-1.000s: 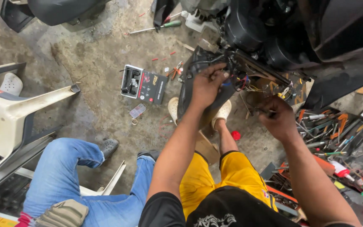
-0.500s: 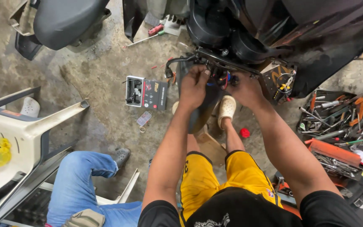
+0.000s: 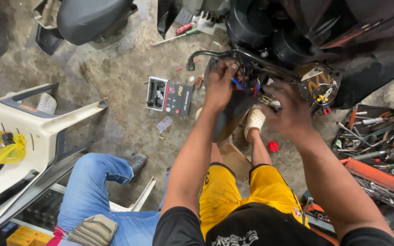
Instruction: Repairing the electrical wiring on a motorcycle's front panel by connecting and taping wires.
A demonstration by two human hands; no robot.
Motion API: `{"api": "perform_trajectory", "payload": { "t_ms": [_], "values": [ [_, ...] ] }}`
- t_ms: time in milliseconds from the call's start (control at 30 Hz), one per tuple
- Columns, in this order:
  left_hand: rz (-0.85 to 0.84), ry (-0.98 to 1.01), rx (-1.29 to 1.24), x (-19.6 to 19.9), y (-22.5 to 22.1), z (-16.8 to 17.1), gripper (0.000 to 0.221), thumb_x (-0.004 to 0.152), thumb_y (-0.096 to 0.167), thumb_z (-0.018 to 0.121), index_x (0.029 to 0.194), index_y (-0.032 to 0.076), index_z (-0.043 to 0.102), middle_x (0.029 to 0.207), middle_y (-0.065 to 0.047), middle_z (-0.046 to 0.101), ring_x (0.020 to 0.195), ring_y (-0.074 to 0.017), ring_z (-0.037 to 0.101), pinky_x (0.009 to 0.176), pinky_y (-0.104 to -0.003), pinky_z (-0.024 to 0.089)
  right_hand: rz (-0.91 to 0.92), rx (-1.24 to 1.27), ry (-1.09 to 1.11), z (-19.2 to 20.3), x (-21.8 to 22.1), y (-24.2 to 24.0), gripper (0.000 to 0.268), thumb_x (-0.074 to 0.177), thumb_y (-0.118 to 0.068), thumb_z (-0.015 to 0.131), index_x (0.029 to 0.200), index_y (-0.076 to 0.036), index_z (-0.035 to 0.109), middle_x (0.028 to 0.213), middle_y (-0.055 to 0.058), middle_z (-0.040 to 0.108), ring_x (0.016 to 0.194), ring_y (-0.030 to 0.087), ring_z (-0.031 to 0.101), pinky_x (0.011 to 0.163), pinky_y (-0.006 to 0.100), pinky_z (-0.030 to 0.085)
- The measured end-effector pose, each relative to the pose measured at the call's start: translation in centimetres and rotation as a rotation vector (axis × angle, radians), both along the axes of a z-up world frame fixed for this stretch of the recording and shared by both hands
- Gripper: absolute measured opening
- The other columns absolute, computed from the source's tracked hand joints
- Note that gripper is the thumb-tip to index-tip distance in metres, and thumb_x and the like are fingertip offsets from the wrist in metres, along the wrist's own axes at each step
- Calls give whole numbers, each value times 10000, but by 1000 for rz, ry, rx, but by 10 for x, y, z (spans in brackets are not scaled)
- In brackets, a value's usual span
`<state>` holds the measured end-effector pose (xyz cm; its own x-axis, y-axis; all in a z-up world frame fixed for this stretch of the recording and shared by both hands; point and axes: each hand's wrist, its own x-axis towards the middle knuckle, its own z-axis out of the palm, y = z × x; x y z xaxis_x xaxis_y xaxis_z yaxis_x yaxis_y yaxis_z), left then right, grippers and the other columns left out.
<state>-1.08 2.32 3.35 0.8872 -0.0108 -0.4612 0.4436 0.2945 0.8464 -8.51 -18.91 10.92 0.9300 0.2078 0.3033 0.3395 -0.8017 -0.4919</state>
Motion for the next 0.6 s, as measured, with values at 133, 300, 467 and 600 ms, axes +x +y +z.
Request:
{"api": "perform_trajectory", "payload": {
  "t_ms": [133, 300, 467, 600],
  "values": [
    [12, 55, -77, -8, -10, 31, 227, 1077, 229, 627, 1105, 12, 686, 867, -182, 686, 758, -253, 735, 615, -444, 687, -36, 2, 438, 22, 21, 31, 800, 828, -513, 890, 1463, -112, 613, 1324, 149, 666, 1145, 443, 709, 898, 594, 611],
    [-8, 50, -168, 2, -14, 21, 200, 1058, 180, 631, 1111, -10, 667, 911, -158, 717, 812, -257, 795, 661, -386, 697, -42, 73, 436, 10, 41, 15, 378, 1067, -392, 753, 1062, -22, 830, 1058, 216, 802, 1035, 468, 748, 922, 550, 604],
    [71, 124, -170, -5, -21, 18, 254, 1096, 169, 579, 1198, -60, 619, 973, -213, 706, 825, -292, 777, 712, -425, 687, 62, 240, 253, -29, 29, -8, 115, 999, -155, 841, 1018, -43, 827, 1100, 115, 818, 1020, 345, 768, 890, 424, 614],
    [191, 152, -267, -13, -32, -16, 268, 1102, 138, 576, 1219, -102, 597, 960, -218, 667, 787, -304, 772, 706, -424, 696, 164, -186, -138, -20, 28, 5, 129, 956, -248, 782, 895, -136, 804, 1038, 10, 768, 859, 238, 741, 737, 368, 590]
  ]
}}
